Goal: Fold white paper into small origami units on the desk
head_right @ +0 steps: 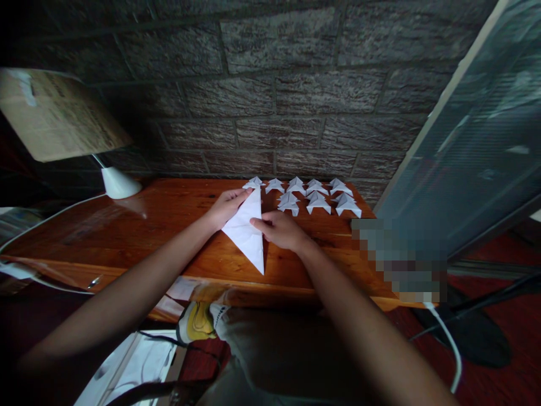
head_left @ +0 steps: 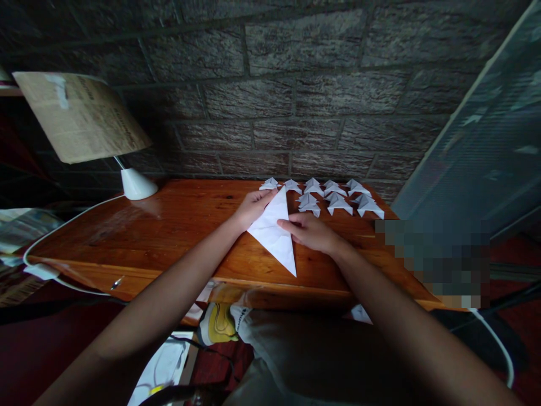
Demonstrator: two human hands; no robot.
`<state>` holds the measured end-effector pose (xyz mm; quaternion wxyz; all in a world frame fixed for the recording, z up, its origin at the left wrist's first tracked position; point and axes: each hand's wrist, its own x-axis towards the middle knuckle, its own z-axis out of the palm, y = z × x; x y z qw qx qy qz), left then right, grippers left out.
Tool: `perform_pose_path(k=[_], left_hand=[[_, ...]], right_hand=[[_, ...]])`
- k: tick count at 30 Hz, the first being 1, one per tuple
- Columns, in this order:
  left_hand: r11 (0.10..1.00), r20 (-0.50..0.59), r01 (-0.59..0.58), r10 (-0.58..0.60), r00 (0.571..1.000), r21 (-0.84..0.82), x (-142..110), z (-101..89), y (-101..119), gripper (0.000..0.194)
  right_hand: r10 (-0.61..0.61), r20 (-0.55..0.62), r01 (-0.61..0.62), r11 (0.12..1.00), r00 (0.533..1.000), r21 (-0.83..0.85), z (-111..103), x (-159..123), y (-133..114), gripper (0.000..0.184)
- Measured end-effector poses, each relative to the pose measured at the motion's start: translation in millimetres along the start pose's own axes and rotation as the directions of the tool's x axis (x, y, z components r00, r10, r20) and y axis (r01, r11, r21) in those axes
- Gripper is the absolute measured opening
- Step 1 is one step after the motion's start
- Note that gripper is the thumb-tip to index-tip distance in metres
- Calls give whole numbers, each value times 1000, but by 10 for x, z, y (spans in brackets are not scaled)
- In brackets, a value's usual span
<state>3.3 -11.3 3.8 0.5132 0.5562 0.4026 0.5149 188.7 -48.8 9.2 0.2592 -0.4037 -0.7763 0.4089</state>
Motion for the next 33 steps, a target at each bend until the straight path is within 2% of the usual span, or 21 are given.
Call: perform_pose_path(k=[3, 10, 12, 15, 18, 21, 26, 33], left_hand=[[998, 46, 62, -63, 997, 11, -41, -38, 25, 55], [988, 92, 68, -82, 992, 142, -83, -47, 42, 51], [984, 104, 27, -46, 994, 175, -73, -42, 29, 50], [969, 68, -97, 83, 994, 228, -59, -19, 3, 50], [958, 31, -146, 143, 989, 248, -65, 7, -4, 53], [968, 41, -80, 72, 997, 236, -85, -2, 16, 55], [984, 144, -35, 9, 990, 176, -93, -52, 48, 53], [977, 115, -117, 98, 989, 176, -77, -70, 26, 49]], right_hand=[[31, -8, -30, 999, 1000, 32, -91, -13, 63, 46], [63, 32, -63, 998, 997, -9, -162, -24, 66, 47], [68, 34, -68, 998, 997, -14, -153, -25, 46, 48], [80, 26, -79, 997, 996, -2, -142, -24, 35, 47], [84, 3, -84, 996, 996, 9, -138, -21, 53, 46], [55, -29, -55, 999, 998, 1, -148, -20, 84, 46], [33, -174, -30, 999, 984, 22, -188, -21, 117, 47], [42, -204, -24, 996, 978, 89, -181, -2, 143, 51]])
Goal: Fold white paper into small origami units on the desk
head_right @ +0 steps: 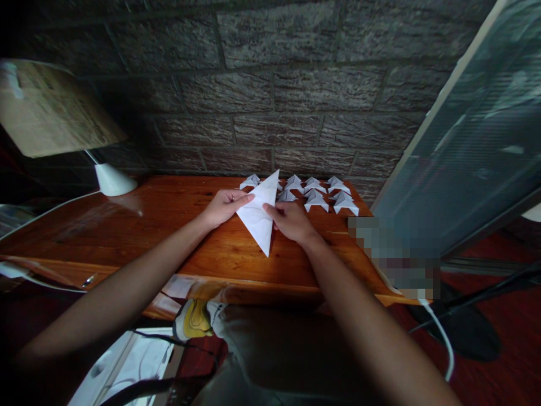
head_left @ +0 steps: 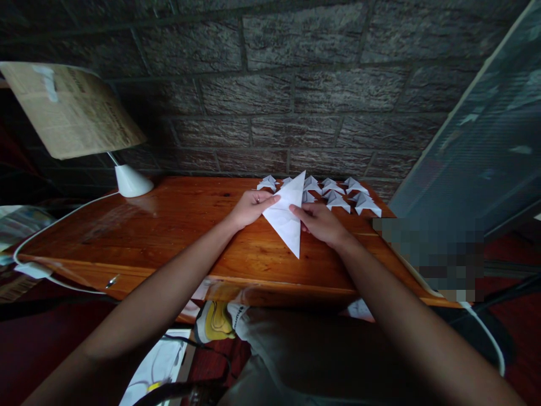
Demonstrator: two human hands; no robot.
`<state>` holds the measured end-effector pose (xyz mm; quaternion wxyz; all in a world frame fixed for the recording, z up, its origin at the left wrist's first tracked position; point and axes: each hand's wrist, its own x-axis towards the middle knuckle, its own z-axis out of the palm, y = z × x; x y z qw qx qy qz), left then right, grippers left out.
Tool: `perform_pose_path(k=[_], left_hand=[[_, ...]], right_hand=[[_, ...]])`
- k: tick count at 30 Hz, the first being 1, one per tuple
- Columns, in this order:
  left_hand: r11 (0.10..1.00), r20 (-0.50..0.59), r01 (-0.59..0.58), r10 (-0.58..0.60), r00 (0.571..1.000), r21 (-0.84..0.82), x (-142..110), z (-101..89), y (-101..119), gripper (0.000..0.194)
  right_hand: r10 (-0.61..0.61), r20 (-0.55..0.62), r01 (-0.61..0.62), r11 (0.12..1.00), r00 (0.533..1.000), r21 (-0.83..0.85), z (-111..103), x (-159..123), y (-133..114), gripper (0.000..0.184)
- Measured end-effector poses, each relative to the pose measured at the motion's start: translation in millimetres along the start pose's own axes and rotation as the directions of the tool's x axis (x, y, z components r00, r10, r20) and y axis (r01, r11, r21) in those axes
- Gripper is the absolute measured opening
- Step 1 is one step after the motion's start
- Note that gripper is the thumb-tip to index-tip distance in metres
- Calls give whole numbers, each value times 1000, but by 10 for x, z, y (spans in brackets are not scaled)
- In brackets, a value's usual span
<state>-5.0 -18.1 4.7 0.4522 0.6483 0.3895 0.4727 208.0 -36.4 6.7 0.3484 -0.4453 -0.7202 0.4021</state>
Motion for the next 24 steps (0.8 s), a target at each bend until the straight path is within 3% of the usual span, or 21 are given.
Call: perform_pose_path(k=[5, 9, 13, 24], left_hand=[[997, 64, 59, -55, 996, -58, 14, 9, -14, 44], [995, -13, 52, -54, 998, -89, 27, 29, -16, 44], [987, -60, 36, -46, 997, -159, 25, 35, 0, 43], [919, -13, 88, -101, 995, -385, 43, 31, -7, 43]], right_hand=[[-51, -104, 41, 994, 993, -97, -24, 9, -18, 53], [-69, -125, 54, 991, 990, -123, -22, -3, -54, 54], [-59, -120, 50, 995, 991, -81, -2, -15, -71, 55], [-85, -163, 92, 995, 983, 37, 32, -18, -58, 57]])
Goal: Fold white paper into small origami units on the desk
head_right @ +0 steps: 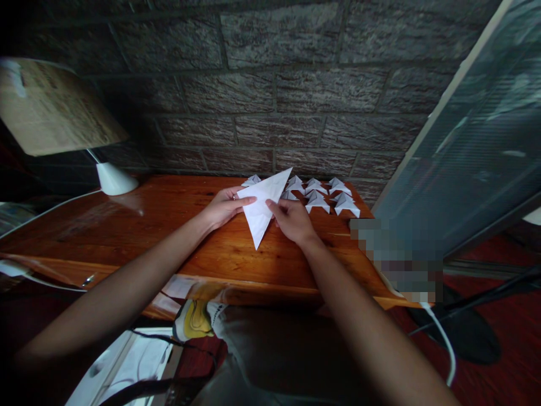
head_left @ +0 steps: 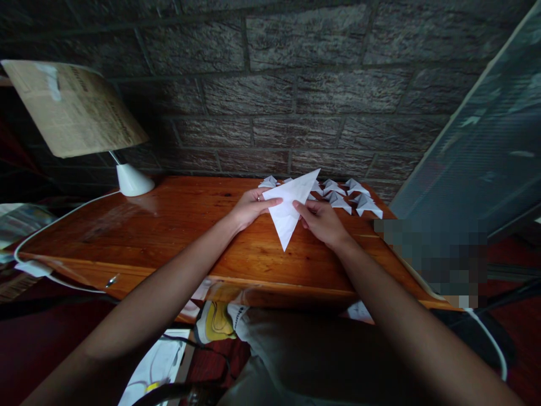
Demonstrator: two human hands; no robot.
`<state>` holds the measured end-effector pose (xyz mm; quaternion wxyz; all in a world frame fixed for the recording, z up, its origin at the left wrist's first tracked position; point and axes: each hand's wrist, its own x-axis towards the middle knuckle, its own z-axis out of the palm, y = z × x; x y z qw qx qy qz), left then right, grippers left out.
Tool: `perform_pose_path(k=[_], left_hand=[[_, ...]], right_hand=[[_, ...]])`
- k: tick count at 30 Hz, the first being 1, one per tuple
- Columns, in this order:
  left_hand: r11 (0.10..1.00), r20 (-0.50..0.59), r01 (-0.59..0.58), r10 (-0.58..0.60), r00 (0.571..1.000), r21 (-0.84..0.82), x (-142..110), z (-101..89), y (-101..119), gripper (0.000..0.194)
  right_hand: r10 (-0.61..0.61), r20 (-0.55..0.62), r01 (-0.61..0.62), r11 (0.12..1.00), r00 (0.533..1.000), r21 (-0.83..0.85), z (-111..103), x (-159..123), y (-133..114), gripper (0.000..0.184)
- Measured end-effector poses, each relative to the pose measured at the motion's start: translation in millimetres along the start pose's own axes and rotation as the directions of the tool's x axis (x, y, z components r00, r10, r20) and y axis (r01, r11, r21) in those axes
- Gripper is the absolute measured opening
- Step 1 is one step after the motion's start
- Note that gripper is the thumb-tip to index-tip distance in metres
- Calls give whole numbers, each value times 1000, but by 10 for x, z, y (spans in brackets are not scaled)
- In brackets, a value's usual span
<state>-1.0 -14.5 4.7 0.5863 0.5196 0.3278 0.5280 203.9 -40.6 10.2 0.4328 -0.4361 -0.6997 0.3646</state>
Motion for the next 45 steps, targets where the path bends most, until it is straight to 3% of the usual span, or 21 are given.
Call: perform_pose_path(k=[8, 17, 20, 24, 26, 29, 32, 35, 38, 43, 45], left_hand=[[991, 46, 118, -115, 992, -70, -30, 26, 12, 47], [997, 16, 63, -62, 998, -33, -43, 51, -37, 48], [992, 81, 117, -121, 989, 49, -68, 84, -59, 50], [949, 214, 247, -288, 933, 198, -103, 119, -85, 53], [939, 249, 248, -306, 919, 237, -117, 120, -69, 53], [948, 277, 205, -270, 922, 243, -131, 109, -21, 52], [957, 261, 180, -237, 936, 226, -120, 100, 2, 52], [954, 168, 125, -175, 970, 272, -84, 98, -11, 53], [945, 53, 16, -35, 998, 327, -58, 102, -25, 58], [937, 109, -37, -1, 994, 347, -77, 149, -5, 51], [935, 74, -99, 78, 994, 341, -84, 172, 10, 50]], right_hand=[[-16, -115, 23, 998, 993, 59, 58, 6, 29, 54], [21, -88, -12, 994, 996, 106, 49, 0, 19, 53], [26, -175, -5, 993, 984, 118, 53, 12, 12, 55], [78, -308, -10, 976, 948, 217, 31, 44, 8, 54], [104, -375, -1, 964, 921, 267, -23, 68, 20, 51], [143, -467, 14, 948, 873, 317, -152, 113, 56, 50], [161, -490, 1, 950, 857, 313, -247, 145, 85, 50], [144, -466, -7, 959, 873, 283, -226, 133, 75, 49], [133, -394, -19, 960, 909, 280, -124, 89, 31, 49], [136, -328, -34, 954, 935, 298, -32, 49, -10, 51], [133, -345, -19, 949, 929, 314, -45, 58, -5, 52]])
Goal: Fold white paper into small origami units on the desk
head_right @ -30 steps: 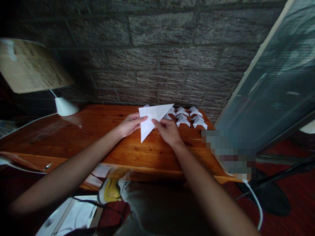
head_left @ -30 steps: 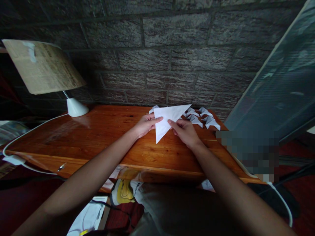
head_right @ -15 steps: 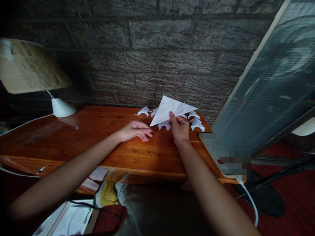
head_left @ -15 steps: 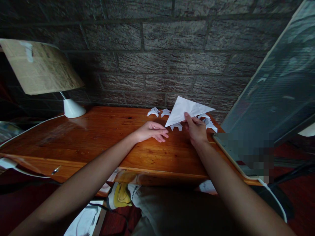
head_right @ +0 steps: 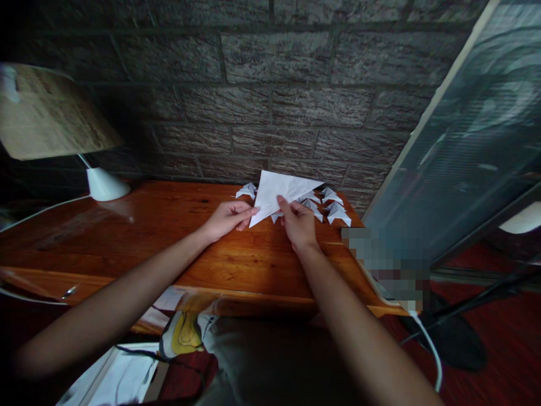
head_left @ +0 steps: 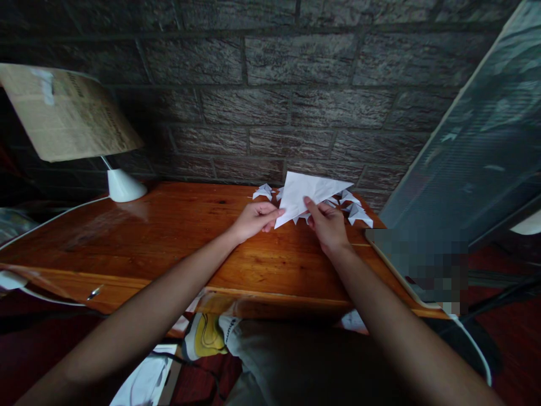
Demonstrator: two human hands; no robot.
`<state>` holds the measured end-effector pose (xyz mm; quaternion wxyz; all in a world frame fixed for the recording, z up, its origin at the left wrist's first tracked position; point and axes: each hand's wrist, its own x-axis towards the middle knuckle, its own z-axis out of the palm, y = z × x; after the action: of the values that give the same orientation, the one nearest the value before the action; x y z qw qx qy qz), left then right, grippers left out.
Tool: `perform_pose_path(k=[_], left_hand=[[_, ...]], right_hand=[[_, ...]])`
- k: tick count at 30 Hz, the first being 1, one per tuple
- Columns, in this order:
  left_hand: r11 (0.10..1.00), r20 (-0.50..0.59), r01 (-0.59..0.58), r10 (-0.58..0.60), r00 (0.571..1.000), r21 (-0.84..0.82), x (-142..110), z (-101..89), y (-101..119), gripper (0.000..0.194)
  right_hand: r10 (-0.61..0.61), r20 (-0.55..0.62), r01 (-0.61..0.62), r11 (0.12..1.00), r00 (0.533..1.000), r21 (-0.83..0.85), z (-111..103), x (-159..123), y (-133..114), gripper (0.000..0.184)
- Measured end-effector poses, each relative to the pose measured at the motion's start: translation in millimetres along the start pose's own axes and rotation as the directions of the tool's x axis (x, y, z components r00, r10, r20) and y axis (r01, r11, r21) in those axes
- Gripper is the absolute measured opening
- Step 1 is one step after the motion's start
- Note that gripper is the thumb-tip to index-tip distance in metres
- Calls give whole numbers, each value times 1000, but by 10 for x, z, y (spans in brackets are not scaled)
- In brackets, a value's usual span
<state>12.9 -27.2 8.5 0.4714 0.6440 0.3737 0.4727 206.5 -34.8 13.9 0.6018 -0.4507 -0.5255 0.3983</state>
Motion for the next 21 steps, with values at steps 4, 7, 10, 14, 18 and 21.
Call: perform_pose_path(k=[4, 7, 10, 14, 18, 21], left_hand=[[997, -116, -74, 71, 991, -26, -3, 16, 39, 54], [999, -10, -26, 26, 1000, 25, -22, 19, 55, 53], [996, 83, -26, 19, 996, 89, -45, 19, 59, 53], [993, 150, -42, 25, 988, 110, -56, 12, 57, 53], [997, 153, -56, 48, 987, 47, -53, 3, 63, 52], [999, 160, -41, 40, 986, 1, -54, -4, 67, 52]], right_hand=[[17, -23, -15, 997, 1000, 79, -16, 28, -3, 52], [40, -9, -39, 992, 999, 122, -7, 27, -5, 51], [44, 0, -44, 989, 999, 144, -7, 31, 7, 49], [59, -2, -58, 987, 998, 150, -26, 58, 31, 49], [110, -13, -105, 975, 994, 197, -13, 65, 19, 49], [159, -11, -152, 958, 987, 243, 0, 61, 3, 49]])
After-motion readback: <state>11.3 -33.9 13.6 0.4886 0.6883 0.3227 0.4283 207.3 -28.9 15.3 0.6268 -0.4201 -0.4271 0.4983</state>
